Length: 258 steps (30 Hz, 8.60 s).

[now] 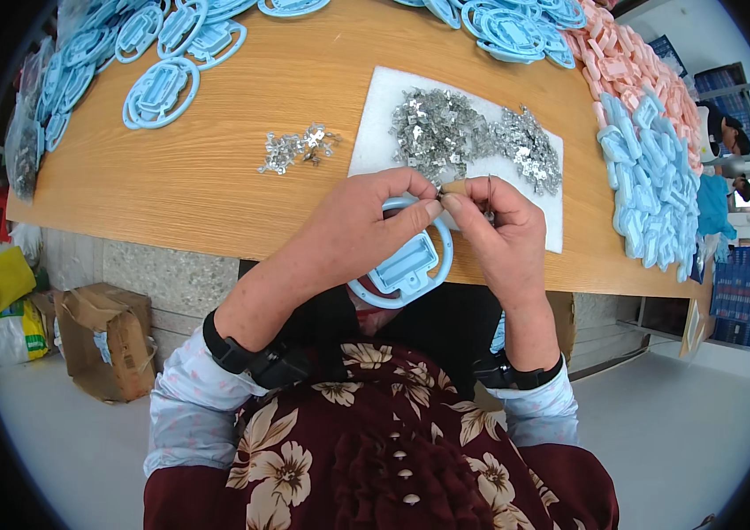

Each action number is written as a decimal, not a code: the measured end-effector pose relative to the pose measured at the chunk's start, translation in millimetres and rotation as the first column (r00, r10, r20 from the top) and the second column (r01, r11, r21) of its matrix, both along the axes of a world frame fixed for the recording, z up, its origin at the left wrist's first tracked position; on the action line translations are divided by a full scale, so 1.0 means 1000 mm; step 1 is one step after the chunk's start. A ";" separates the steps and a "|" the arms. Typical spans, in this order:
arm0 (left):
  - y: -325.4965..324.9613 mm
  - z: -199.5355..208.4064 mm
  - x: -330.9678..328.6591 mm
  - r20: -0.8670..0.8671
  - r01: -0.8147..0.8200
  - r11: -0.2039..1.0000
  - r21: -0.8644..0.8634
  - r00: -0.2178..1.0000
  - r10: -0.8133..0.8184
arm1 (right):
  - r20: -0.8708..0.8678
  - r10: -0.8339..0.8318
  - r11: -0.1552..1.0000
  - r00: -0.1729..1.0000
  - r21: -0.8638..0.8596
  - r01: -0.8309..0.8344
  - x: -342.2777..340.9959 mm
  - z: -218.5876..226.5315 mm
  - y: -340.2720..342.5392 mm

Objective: Manually assembling small silver metal components into blue plastic ring-shaped products at a manufacturing workstation.

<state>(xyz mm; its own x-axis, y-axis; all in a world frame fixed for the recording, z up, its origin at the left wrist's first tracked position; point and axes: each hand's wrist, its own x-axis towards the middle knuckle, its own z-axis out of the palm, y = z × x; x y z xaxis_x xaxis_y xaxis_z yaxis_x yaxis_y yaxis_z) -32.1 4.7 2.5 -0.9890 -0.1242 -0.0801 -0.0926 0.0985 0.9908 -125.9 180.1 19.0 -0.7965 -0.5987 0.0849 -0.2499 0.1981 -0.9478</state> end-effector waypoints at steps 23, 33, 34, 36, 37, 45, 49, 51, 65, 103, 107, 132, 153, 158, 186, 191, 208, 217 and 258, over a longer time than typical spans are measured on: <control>-0.017 0.012 0.002 -0.025 -0.058 0.973 0.223 0.998 0.066 | 0.400 0.081 0.996 0.913 -0.072 -0.057 -0.012 0.023 0.030; 0.001 0.000 -0.012 -0.052 -0.342 0.793 0.504 0.905 0.423 | 0.519 0.201 0.971 0.831 -0.218 -0.098 0.017 -0.007 0.016; -0.001 -0.002 -0.011 -0.045 -0.335 0.806 0.488 0.912 0.407 | 0.526 0.197 0.973 0.828 -0.208 -0.100 0.014 -0.006 0.015; -0.006 -0.007 -0.007 -0.027 -0.316 0.832 0.455 0.929 0.368 | 0.490 0.186 0.975 0.852 -0.201 -0.097 0.009 -0.002 0.015; -0.006 -0.006 -0.005 -0.018 -0.304 0.833 0.462 0.936 0.351 | 0.480 0.190 0.975 0.856 -0.196 -0.107 0.004 -0.001 0.017; -0.003 -0.008 -0.004 0.005 -0.319 0.802 0.505 0.930 0.367 | 0.487 0.160 0.978 0.858 -0.196 -0.072 0.007 -0.001 0.015; 0.000 -0.001 -0.004 -0.009 -0.284 0.775 0.564 0.937 0.350 | 0.467 0.139 0.980 0.873 -0.189 -0.055 0.014 -0.007 0.017; 0.002 0.003 -0.003 -0.019 -0.316 0.798 0.513 0.925 0.379 | 0.415 0.082 0.989 0.906 -0.147 -0.022 0.019 -0.003 0.018; 0.005 -0.006 -0.010 0.028 -0.330 0.626 0.707 0.897 0.442 | 0.479 0.188 0.968 0.857 -0.235 -0.081 0.028 -0.010 0.015; 0.005 -0.015 0.003 0.177 -0.069 0.923 0.380 0.984 0.000 | -0.151 -0.066 0.998 0.986 0.005 0.067 0.012 -0.023 0.018; 0.005 -0.015 0.004 0.178 -0.063 0.926 0.371 0.984 -0.005 | -0.292 -0.084 0.995 0.953 0.036 0.098 0.017 -0.029 0.013; 0.002 -0.010 0.006 0.146 -0.032 0.906 0.423 0.989 -0.034 | -0.232 -0.110 0.982 0.966 0.125 0.142 0.018 -0.014 0.036; 0.009 0.007 0.008 -0.135 0.044 0.946 -0.322 0.987 -0.092 | 0.633 0.096 0.995 0.768 -0.092 -0.049 0.020 0.001 0.040; 0.015 0.007 0.008 -0.174 0.027 0.901 -0.432 0.978 -0.112 | 0.573 0.074 0.997 0.816 -0.050 -0.054 0.022 0.005 0.035; -0.020 -0.006 0.046 0.098 0.031 0.611 0.791 0.980 -0.176 | 0.121 0.256 0.952 0.959 0.137 -0.272 -0.006 0.023 -0.005; -0.034 -0.003 0.064 0.121 -0.048 0.765 0.642 0.992 -0.040 | -0.471 0.325 0.914 0.820 0.379 -0.145 -0.010 0.016 -0.073; -0.038 -0.010 0.073 0.137 -0.162 0.842 0.514 0.985 0.105 | -0.609 0.374 0.810 0.700 0.582 0.075 -0.015 -0.001 -0.115; -0.033 -0.002 0.061 0.151 -0.169 0.842 0.513 0.983 0.106 | -0.464 0.067 0.890 0.883 0.429 0.158 -0.040 0.015 -0.008; -0.018 -0.011 0.008 -0.054 -0.103 0.988 -0.115 0.994 0.098 | 0.061 0.156 0.978 0.986 0.134 -0.162 -0.005 0.018 -0.009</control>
<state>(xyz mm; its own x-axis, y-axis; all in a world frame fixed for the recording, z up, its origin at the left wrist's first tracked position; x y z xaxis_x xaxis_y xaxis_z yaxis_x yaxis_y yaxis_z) -24.0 -13.3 -8.3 -0.9734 -0.2288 -0.0121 -0.0609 0.2074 0.9764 -130.4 170.9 36.7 -0.6913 -0.7212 -0.0446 -0.2422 0.2894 -0.9261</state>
